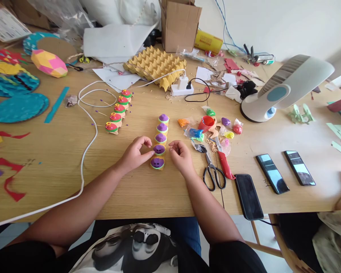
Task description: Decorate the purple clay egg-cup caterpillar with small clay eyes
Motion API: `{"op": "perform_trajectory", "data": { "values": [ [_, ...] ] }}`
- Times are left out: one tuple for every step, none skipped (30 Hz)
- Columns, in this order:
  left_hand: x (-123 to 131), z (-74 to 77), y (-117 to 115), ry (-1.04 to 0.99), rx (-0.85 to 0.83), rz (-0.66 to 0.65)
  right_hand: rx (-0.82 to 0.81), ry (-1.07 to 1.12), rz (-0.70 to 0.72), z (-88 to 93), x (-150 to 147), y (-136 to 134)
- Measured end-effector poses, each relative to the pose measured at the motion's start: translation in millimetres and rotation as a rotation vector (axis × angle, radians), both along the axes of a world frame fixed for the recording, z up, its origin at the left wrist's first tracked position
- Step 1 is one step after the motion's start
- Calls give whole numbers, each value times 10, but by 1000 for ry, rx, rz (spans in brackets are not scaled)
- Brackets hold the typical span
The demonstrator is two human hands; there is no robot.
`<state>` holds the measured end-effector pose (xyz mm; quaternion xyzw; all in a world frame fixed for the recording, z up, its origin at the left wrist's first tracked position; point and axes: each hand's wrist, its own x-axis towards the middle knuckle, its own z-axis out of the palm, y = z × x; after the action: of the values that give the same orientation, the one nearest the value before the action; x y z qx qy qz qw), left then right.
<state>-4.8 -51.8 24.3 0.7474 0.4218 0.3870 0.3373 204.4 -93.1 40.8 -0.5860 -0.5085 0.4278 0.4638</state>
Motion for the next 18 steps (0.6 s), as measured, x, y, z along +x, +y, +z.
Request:
{"op": "perform_trajectory", "data": {
  "values": [
    [3, -5, 0, 6, -3, 1, 4, -17, 16, 5, -10, -2],
    [7, -10, -2, 12, -6, 1, 3, -36, 34, 9, -24, -5],
    [12, -14, -3, 15, -8, 0, -2, -50, 53, 11, -41, -9],
    [16, -15, -6, 15, -8, 1, -11, -58, 70, 12, -59, -14],
    [20, -16, -8, 15, -7, 3, -20, -59, 81, 11, -74, -18],
    [23, -15, -10, 15, -7, 10, -28, -58, 86, 8, -86, -20],
    [27, -14, -12, 15, -8, 18, -32, -56, 87, 4, -94, -21],
    [30, -13, -13, 16, -10, 28, -33, -54, 84, -2, -97, -21],
    [33, -13, -13, 19, -13, 39, -32, -53, 80, -8, -97, -19],
    [36, -16, -13, 23, -18, 50, -31, -52, 77, -14, -95, -16],
    [39, -20, -13, 28, -23, 60, -31, -50, 77, -20, -92, -13],
    [42, -26, -12, 33, -27, 66, -32, -48, 80, -25, -90, -9],
    [45, -33, -10, 39, -30, 70, -34, -45, 83, -30, -88, -6],
    [48, -40, -10, 46, -32, 71, -36, -43, 86, -34, -88, -3],
    [50, -46, -9, 52, -33, 71, -36, -43, 88, -38, -90, -1],
    [52, -52, -8, 57, -33, 70, -33, -45, 91, -40, -93, 0],
    [53, -56, -8, 61, -33, 70, -28, -49, 92, -43, -96, 1],
    [55, -58, -8, 65, -34, 69, -22, -53, 93, -46, -100, 2]
  ]
}}
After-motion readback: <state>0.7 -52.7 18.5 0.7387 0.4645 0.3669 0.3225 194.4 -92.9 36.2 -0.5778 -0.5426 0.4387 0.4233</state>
